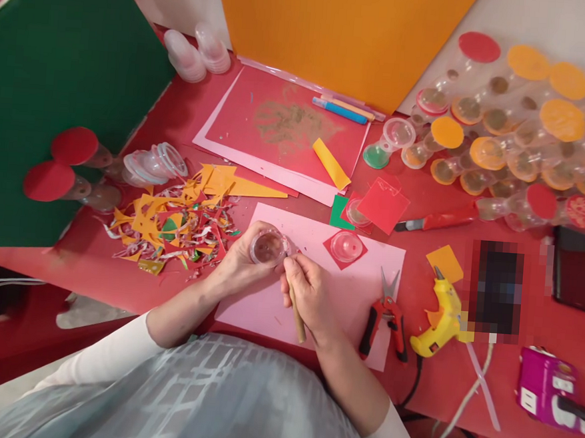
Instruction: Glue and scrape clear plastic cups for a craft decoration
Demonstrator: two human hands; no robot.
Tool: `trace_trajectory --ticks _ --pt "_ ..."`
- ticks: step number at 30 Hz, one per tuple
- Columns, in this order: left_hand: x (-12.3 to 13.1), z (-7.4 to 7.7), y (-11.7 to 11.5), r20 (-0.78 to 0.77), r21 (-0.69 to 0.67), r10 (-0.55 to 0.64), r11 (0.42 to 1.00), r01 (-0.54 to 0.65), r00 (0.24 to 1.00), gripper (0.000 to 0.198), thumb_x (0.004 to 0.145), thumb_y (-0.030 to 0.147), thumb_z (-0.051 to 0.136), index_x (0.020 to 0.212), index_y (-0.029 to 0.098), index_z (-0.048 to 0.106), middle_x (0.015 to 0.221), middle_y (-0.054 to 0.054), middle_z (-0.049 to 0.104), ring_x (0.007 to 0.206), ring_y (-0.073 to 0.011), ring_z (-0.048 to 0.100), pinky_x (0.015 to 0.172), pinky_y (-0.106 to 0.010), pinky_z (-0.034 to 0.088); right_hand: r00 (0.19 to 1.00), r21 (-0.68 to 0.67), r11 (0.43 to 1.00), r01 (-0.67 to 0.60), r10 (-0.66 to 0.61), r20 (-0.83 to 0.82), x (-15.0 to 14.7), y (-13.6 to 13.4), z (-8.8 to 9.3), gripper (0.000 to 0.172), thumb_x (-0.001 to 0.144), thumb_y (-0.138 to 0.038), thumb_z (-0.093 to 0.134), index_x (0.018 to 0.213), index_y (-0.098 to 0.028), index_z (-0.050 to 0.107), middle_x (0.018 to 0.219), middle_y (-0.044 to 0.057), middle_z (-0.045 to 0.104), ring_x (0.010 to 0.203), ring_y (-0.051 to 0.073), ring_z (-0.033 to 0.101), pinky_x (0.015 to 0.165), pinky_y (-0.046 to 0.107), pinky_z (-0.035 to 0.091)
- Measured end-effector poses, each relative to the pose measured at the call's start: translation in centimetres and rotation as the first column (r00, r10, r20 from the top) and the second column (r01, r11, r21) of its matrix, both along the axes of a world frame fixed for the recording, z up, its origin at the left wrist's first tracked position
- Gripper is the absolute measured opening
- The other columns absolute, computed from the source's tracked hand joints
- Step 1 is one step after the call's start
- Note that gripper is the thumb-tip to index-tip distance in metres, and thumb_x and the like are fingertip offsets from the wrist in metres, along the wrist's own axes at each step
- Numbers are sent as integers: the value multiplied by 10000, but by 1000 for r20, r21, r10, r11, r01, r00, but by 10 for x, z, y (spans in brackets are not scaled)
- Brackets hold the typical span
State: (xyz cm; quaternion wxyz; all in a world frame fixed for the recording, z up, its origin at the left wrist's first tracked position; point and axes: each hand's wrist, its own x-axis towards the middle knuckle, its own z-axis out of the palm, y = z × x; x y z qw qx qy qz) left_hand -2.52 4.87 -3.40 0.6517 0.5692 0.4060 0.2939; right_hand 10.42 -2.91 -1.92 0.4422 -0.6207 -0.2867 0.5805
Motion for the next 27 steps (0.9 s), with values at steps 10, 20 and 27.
trace_trajectory --ticks 10,20,27 --pt "-1 -4 -1 36 -32 -10 999 11 999 291 689 181 736 911 216 552 824 22 609 722 -118 568 692 -226 477 991 -37 999 -13 8 -135 6 2 -1 437 841 -559 615 626 -226 433 499 -69 486 348 60 415 347 175 295" --pt "-3 -4 1 53 -2 -24 1000 24 998 319 722 252 778 924 204 537 903 -24 642 812 -157 621 762 -273 500 980 -20 1000 -8 4 -198 11 3 0 447 846 -538 640 613 -218 432 499 -68 490 348 51 394 353 180 264" --pt "-3 -8 2 13 71 33 997 -34 999 315 738 264 766 949 205 541 899 -11 629 795 -146 632 752 -264 501 999 65 998 -9 7 35 10 -1 1 306 910 -412 585 684 -209 554 559 -58 521 402 70 452 404 193 338"
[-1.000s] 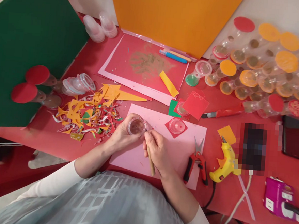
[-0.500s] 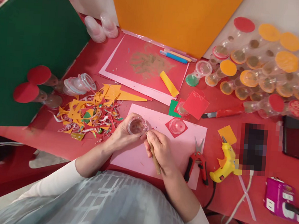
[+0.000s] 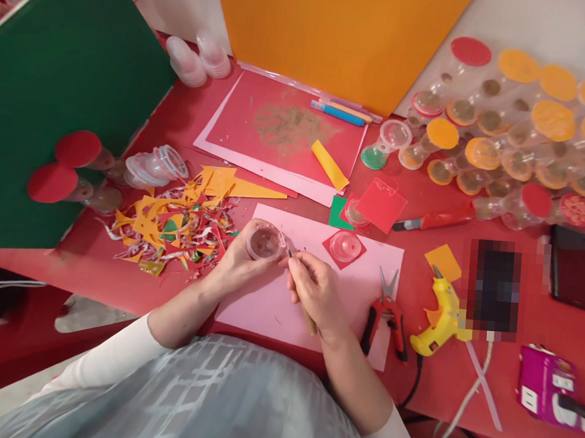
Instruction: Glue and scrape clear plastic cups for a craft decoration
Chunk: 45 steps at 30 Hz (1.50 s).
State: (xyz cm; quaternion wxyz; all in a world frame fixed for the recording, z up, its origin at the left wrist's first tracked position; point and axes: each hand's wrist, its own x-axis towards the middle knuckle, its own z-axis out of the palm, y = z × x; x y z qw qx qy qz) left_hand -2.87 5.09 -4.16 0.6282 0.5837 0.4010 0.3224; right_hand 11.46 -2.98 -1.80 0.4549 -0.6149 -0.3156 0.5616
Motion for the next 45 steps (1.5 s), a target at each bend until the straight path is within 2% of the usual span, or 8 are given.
trace_trajectory --ticks 9,17,22,36,45 --pt "6 -1 -8 -143 104 46 994 -31 989 242 792 208 693 962 217 521 869 -4 643 781 -149 632 731 -265 488 987 -16 998 -66 68 145 -2 2 -3 288 893 -422 575 697 -213 545 558 -54 549 399 79 499 414 195 371" --pt "6 2 -8 -200 261 2 964 51 980 165 826 174 627 942 218 519 915 -12 645 806 -136 634 735 -246 503 970 -15 997 -69 71 231 -3 0 -7 325 922 -421 512 665 -224 491 548 -50 542 391 79 501 411 196 365" --pt "5 1 -7 -202 301 -18 950 80 979 149 830 192 618 938 214 519 914 -6 637 785 -122 616 721 -234 498 963 -23 998 -53 57 265 -5 0 -7 320 923 -437 502 682 -227 496 533 -54 533 384 85 503 414 202 369" --pt "5 5 -4 -156 138 -82 985 104 984 172 797 239 627 912 220 500 779 52 573 651 -90 556 621 -204 460 986 -36 998 -49 54 156 -5 1 -2 382 935 -465 506 641 -224 463 539 -58 514 366 64 452 375 191 326" --pt "2 2 -4 -149 81 -46 995 58 988 273 763 237 672 965 223 489 815 31 615 684 -111 589 659 -231 480 1000 -37 999 -25 25 9 -1 0 -5 412 942 -518 544 669 -212 510 551 -46 536 406 69 474 388 178 345"
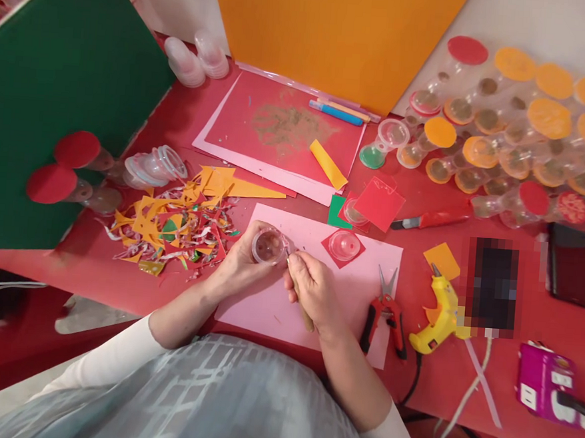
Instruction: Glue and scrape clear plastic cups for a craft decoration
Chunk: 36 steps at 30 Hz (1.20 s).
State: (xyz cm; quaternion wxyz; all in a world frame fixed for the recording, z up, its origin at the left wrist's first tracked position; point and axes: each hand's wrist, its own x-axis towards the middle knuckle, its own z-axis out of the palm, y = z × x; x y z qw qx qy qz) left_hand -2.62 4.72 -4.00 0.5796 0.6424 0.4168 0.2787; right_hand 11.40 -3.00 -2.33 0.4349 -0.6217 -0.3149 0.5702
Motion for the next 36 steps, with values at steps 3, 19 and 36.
trace_trajectory --ticks 3,19,36 --pt "-2 -2 0 28 2 18 1000 -18 999 305 749 234 685 980 219 487 888 -4 652 768 -135 635 721 -258 502 999 28 1000 -3 4 -36 2 -1 3 403 940 -557 543 739 -209 559 588 -42 552 421 75 488 392 181 366" --pt "-5 17 -1 -111 143 -119 981 134 987 311 751 295 686 970 220 479 917 -37 659 727 -151 633 646 -261 499 795 114 989 -90 3 606 5 6 11 413 790 -536 666 637 -255 405 485 -93 370 449 103 342 454 235 300" --pt "-8 17 2 -30 -32 -252 968 251 967 336 704 242 647 977 219 452 815 19 592 652 -125 538 607 -254 454 893 27 985 -170 143 426 9 2 9 378 914 -512 504 638 -253 501 357 -65 442 331 120 423 400 245 328"
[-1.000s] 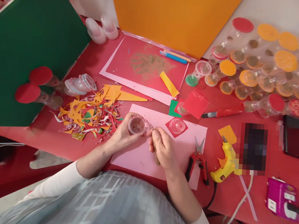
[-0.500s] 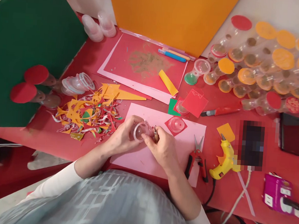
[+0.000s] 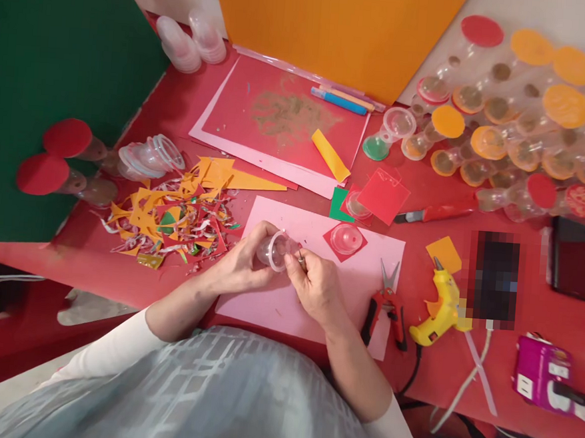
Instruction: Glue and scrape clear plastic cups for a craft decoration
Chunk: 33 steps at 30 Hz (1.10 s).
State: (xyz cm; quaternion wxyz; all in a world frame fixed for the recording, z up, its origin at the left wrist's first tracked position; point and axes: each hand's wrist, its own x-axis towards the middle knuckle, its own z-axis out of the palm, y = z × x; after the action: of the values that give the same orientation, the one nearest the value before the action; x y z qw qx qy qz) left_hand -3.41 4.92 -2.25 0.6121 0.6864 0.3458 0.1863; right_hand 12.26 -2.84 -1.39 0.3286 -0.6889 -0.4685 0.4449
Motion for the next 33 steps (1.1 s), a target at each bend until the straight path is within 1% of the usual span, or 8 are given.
trace_trajectory --ticks 4,7,12,17,21,23,27,33 --pt "-1 2 3 81 -152 -13 988 25 997 313 721 272 694 932 207 472 852 8 598 713 -125 556 613 -233 451 978 -75 997 28 -43 -204 -1 -2 -1 391 887 -545 546 638 -245 511 330 -83 439 268 96 393 325 214 298" --pt "-2 0 4 164 -276 -10 960 56 986 331 733 304 721 944 199 489 872 -4 605 746 -132 578 628 -232 464 952 -111 993 37 -69 -299 -1 -2 -1 390 854 -548 571 625 -240 497 328 -90 437 244 81 374 285 191 269" --pt "-4 -6 4 262 -409 -7 905 118 965 365 734 330 760 945 204 491 854 9 603 695 -105 565 597 -213 451 921 -140 990 32 -83 -380 -1 -2 -2 361 831 -509 583 617 -236 483 336 -102 436 224 67 358 265 172 244" --pt "-4 -6 3 315 -531 13 831 165 949 404 729 355 785 937 207 473 805 21 601 628 -94 568 553 -212 451 910 -139 990 24 -79 -408 0 -3 -3 357 841 -501 569 615 -237 487 333 -101 440 213 72 360 262 176 242" --pt "-1 -4 3 297 -561 65 819 119 953 562 608 416 894 929 204 483 872 9 606 697 -107 607 601 -221 489 947 -105 993 53 -83 -309 0 -2 0 369 843 -504 601 611 -236 500 321 -95 443 228 70 357 279 183 253" --pt "0 -4 3 296 -560 87 822 99 951 649 549 454 928 958 208 487 880 9 611 680 -105 609 586 -220 492 958 -87 995 43 -66 -280 0 -2 2 388 841 -521 619 609 -236 499 314 -92 441 238 70 360 293 185 259" --pt "0 -6 2 285 -554 51 824 121 957 625 616 536 882 959 214 472 769 39 603 558 -86 575 496 -207 458 933 -108 994 5 -44 -358 0 -3 0 423 850 -558 608 610 -237 474 315 -97 435 222 64 334 283 185 236" --pt "-1 -7 1 339 -534 7 825 186 941 581 682 565 832 939 218 443 781 26 614 595 -101 609 492 -203 466 886 -146 989 7 -74 -458 -1 -5 -5 420 823 -546 630 601 -236 454 326 -104 433 212 60 327 256 170 219"
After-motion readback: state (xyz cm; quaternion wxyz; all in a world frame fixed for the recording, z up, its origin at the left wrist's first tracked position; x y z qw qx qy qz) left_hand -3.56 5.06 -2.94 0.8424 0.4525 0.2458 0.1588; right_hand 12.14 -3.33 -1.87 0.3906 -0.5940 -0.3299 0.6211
